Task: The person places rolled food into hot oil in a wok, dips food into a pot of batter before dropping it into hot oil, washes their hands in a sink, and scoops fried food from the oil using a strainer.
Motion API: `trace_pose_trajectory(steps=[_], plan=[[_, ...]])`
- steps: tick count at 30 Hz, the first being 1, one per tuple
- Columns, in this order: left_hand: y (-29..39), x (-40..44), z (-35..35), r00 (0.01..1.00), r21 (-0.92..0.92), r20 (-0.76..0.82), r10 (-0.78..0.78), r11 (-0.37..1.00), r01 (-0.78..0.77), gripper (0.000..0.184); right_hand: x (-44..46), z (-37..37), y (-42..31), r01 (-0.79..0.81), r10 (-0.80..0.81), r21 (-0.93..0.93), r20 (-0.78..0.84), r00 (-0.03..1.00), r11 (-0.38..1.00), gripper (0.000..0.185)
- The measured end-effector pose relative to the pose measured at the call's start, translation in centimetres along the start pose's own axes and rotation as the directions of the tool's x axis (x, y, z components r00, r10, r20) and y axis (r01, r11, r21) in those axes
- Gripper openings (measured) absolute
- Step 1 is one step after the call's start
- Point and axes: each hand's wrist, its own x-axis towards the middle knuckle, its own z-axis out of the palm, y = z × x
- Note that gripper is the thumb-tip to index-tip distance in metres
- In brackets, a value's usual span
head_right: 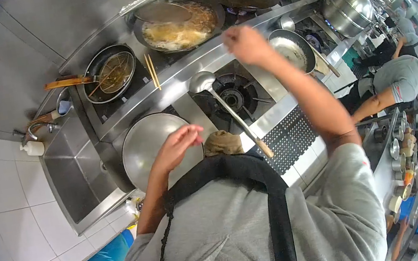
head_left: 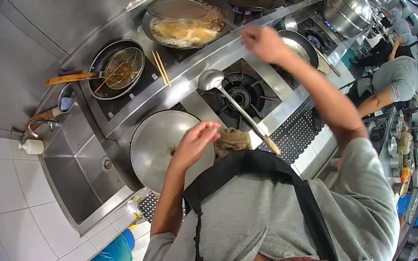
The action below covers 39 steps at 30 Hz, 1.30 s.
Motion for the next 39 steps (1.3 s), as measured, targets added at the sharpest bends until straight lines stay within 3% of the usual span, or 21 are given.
trace_pose_trajectory(steps=[1,2,3,4,7,12,13,16,22,26,28,30,33,35,37,39], plan=[[-2.2,-0.4,-0.6,0.996,0.003,0.032,-0.088,0.996,0.088,0.040,-0.1,-2.8,0.0,0.117,-0.139,-0.271,-0.063,0.988,0.955,0.032],[-2.9,-1.1,-0.5,0.995,-0.001,0.040,-0.091,0.996,0.091,0.040,-0.4,-5.8,-2.2,0.075,-0.069,-0.331,0.029,0.997,0.941,0.034],[-3.4,-1.9,-0.3,0.990,-0.009,0.019,-0.142,0.990,0.143,0.040,0.5,-7.7,-0.7,0.175,-0.162,-0.453,0.066,0.985,0.874,0.035],[-4.0,-2.5,-0.2,0.981,-0.018,-0.001,-0.194,0.981,0.194,0.041,0.7,-9.6,-1.3,0.167,-0.137,-0.525,0.096,0.986,0.834,0.035],[-5.6,-3.5,-0.4,0.959,-0.085,-0.023,-0.284,0.956,0.281,0.042,1.2,-13.9,-1.6,0.289,-0.247,-0.576,0.152,0.957,0.764,0.033],[-5.6,-4.0,-1.1,0.964,-0.095,-0.062,-0.259,0.963,0.252,0.041,1.5,-16.6,-1.4,0.409,-0.393,-0.709,0.200,0.898,0.575,0.029],[-5.8,-4.0,-1.3,0.970,-0.097,-0.062,-0.233,0.969,0.227,0.041,1.2,-16.7,-3.3,0.327,-0.230,-0.728,0.234,0.944,0.602,0.028],[-6.3,-4.0,-1.9,0.973,-0.081,-0.091,-0.211,0.976,0.204,0.040,1.6,-15.8,-2.5,0.303,-0.172,-0.759,0.249,0.953,0.577,0.027],[-6.4,-4.4,-2.1,0.971,-0.088,-0.100,-0.217,0.974,0.209,0.039,2.5,-10.9,0.3,0.274,-0.127,-0.756,0.248,0.960,0.595,0.027],[-6.5,-5.6,-2.7,0.965,-0.092,-0.092,-0.245,0.967,0.237,0.043,2.5,-12.0,0.4,0.277,-0.127,-0.710,0.258,0.958,0.647,0.031],[-6.7,-6.1,-3.2,0.952,-0.077,-0.134,-0.276,0.960,0.268,0.044,2.7,-13.8,0.8,0.334,-0.221,-0.674,0.250,0.943,0.659,0.030],[-7.0,-6.3,-3.7,0.948,-0.103,-0.154,-0.279,0.959,0.265,0.042,2.6,-14.3,-0.2,0.273,-0.165,-0.629,0.227,0.960,0.728,0.032],[-7.1,-5.8,-3.8,0.948,-0.130,-0.171,-0.270,0.959,0.250,0.040,3.0,-13.5,-0.9,0.270,-0.237,-0.608,0.137,0.962,0.746,0.032],[-6.8,-5.2,-3.6,0.950,-0.137,-0.172,-0.261,0.961,0.239,0.040,4.1,-10.7,-1.5,0.188,-0.135,-0.462,0.144,0.980,0.867,0.030],[-6.3,-4.6,-3.1,0.962,-0.093,-0.150,-0.228,0.972,0.216,0.039,5.1,-7.4,-2.5,-0.027,0.071,-0.244,0.172,0.983,0.969,0.030],[-6.2,-4.4,-2.4,0.969,-0.115,-0.139,-0.203,0.975,0.188,0.040,6.4,-3.8,-2.7,-0.067,0.088,-0.142,0.141,0.986,0.988,0.028]])
